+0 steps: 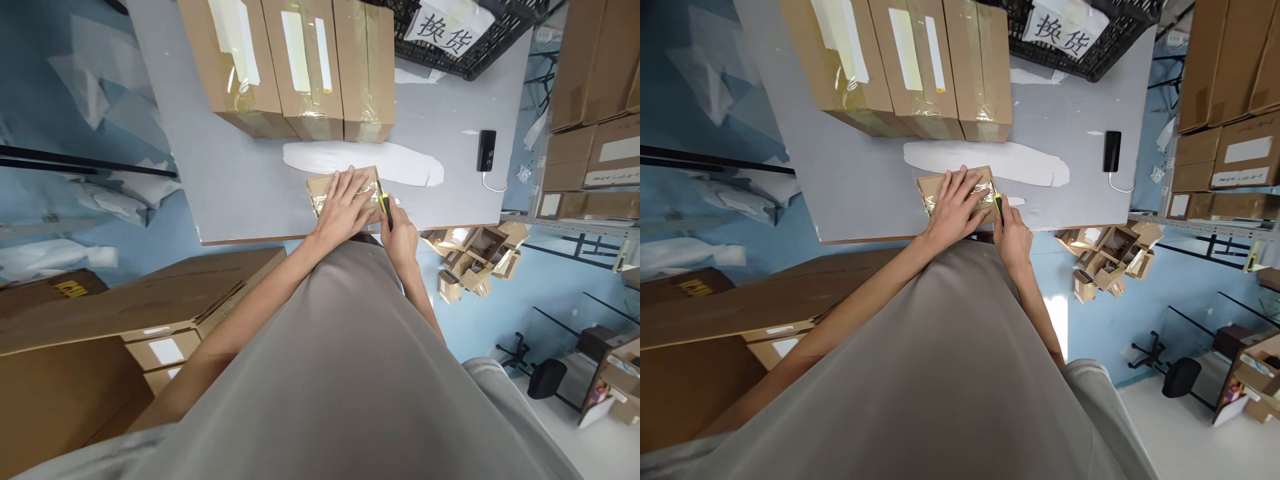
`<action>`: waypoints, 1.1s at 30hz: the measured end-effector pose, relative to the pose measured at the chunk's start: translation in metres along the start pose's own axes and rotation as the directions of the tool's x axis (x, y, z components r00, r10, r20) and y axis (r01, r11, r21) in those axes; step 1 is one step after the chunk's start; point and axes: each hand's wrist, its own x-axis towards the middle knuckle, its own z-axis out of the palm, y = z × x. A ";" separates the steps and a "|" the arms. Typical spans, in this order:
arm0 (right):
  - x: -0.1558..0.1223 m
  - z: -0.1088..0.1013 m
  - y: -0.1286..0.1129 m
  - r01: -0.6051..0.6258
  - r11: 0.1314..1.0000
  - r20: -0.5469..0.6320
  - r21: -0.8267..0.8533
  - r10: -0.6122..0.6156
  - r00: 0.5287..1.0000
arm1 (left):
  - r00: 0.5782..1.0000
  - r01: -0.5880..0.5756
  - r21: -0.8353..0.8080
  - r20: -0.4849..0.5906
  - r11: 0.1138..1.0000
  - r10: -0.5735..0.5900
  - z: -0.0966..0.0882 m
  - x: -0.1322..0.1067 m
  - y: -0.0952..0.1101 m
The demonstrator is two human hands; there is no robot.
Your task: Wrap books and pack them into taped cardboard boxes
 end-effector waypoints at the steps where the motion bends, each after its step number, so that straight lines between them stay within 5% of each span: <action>1: -0.002 -0.002 -0.003 -0.012 1.000 0.017 -0.019 0.012 1.000 | 1.000 -0.006 0.007 0.004 1.000 0.006 0.000 0.000 0.000; 15: -0.012 -0.018 -0.065 -0.226 0.897 0.075 -0.379 0.273 0.959 | 0.994 -0.107 0.038 0.015 0.993 0.107 0.015 -0.005 -0.014; 22: -0.030 -0.023 -0.065 -0.279 0.831 0.124 -0.481 0.380 0.917 | 0.990 -0.144 0.057 -0.002 0.988 0.144 0.017 -0.006 -0.016; 26: -0.053 -0.026 -0.064 -0.344 0.821 0.138 -0.456 0.447 0.884 | 0.983 -0.182 0.052 0.024 0.982 0.181 0.017 -0.008 -0.015; 29: -0.070 -0.035 -0.054 -0.337 0.866 0.136 -0.370 0.409 0.902 | 0.979 -0.201 0.043 0.033 0.979 0.200 0.011 -0.008 -0.016; 33: -0.056 -0.029 -0.009 -0.292 0.956 -0.042 -0.012 0.291 0.956 | 0.982 -0.190 0.042 0.013 0.981 0.189 -0.009 -0.017 -0.030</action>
